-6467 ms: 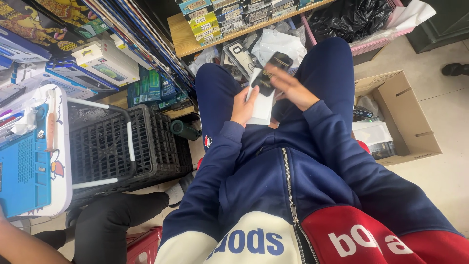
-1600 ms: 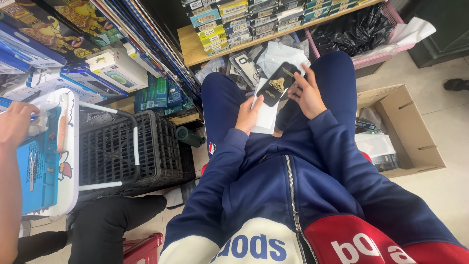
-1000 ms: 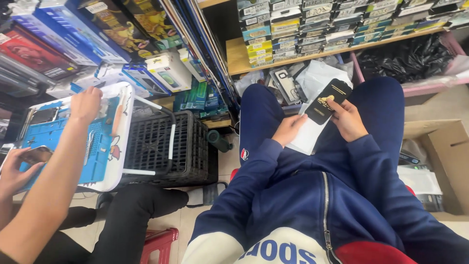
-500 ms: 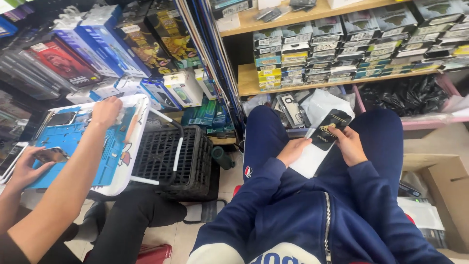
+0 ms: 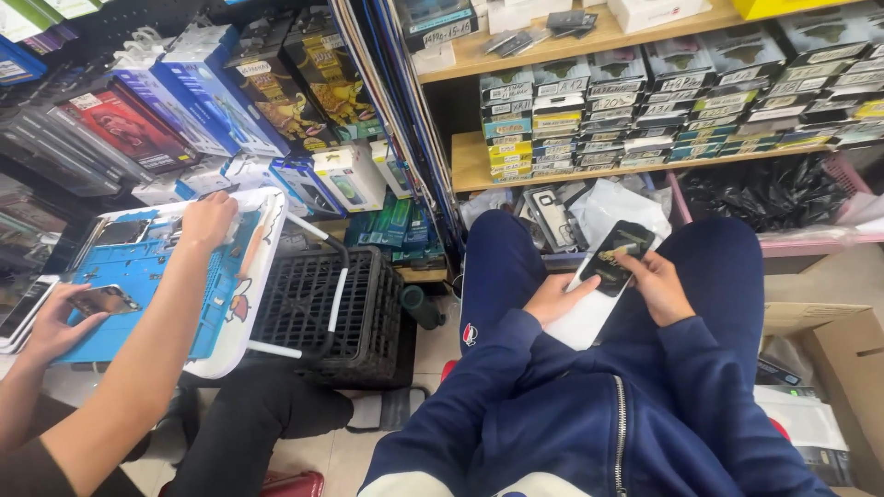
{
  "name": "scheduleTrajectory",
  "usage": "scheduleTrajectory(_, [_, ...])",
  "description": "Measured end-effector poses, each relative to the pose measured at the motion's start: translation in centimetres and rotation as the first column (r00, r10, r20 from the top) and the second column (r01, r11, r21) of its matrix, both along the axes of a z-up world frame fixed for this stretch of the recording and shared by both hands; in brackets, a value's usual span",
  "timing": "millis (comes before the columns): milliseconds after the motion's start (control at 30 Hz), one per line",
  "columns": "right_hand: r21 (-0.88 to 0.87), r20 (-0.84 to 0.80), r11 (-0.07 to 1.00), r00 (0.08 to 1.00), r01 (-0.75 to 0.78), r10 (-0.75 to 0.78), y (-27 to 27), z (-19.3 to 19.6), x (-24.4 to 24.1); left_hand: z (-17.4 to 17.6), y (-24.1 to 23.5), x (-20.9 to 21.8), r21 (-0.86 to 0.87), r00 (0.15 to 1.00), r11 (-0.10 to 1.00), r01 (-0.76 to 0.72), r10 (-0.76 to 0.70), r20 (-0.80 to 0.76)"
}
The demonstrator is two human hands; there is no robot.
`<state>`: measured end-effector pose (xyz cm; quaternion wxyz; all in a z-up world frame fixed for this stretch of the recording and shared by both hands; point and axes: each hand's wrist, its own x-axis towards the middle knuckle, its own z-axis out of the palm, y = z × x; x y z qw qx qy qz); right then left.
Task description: The person sits on a stool and organizes small packaged items, including black cards and white packets, by picking them up from a cardboard box and placing them on their lap. They handle the items one by one, sorting them into a stack.
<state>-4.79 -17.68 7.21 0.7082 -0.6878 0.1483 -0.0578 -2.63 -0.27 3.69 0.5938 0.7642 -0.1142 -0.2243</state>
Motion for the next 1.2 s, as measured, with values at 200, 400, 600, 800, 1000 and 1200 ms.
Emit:
scheduleTrajectory(200, [0.008, 0.008, 0.999, 0.999, 0.034, -0.034, 0.3, 0.7, 0.0, -1.9, 0.3, 1.7, -0.028, 0.998, 0.998, 0.051, -0.051, 0.026])
scheduleTrajectory(400, [-0.026, 0.013, 0.999, 0.999, 0.034, -0.034, 0.4, 0.8, 0.1, 0.2, 0.3, 0.7, -0.127, 0.998, 0.990, 0.057, -0.057, 0.001])
scheduleTrajectory(600, [-0.085, 0.049, 0.996, 0.998, -0.034, 0.038, -0.1, 0.3, 0.1, 2.4, 0.3, -0.2, -0.129, 0.998, 0.991, 0.039, -0.045, -0.050])
scheduleTrajectory(800, [-0.016, 0.095, 0.997, 0.993, -0.075, 0.077, 0.1, 0.4, 0.0, -3.9, -0.3, 2.1, -0.090, 0.998, 0.996, -0.024, 0.019, -0.055])
scheduleTrajectory(1000, [0.150, 0.093, 0.986, 0.992, 0.068, -0.083, -0.1, 0.7, 0.1, -3.1, 0.3, 2.1, -0.069, 0.997, 0.995, -0.070, 0.072, 0.023])
scheduleTrajectory(1200, [0.222, 0.069, 0.967, 0.987, 0.125, -0.144, -2.2, -2.5, 1.2, -3.3, 0.3, 2.4, -0.050, 0.995, 0.996, -0.073, 0.076, 0.069])
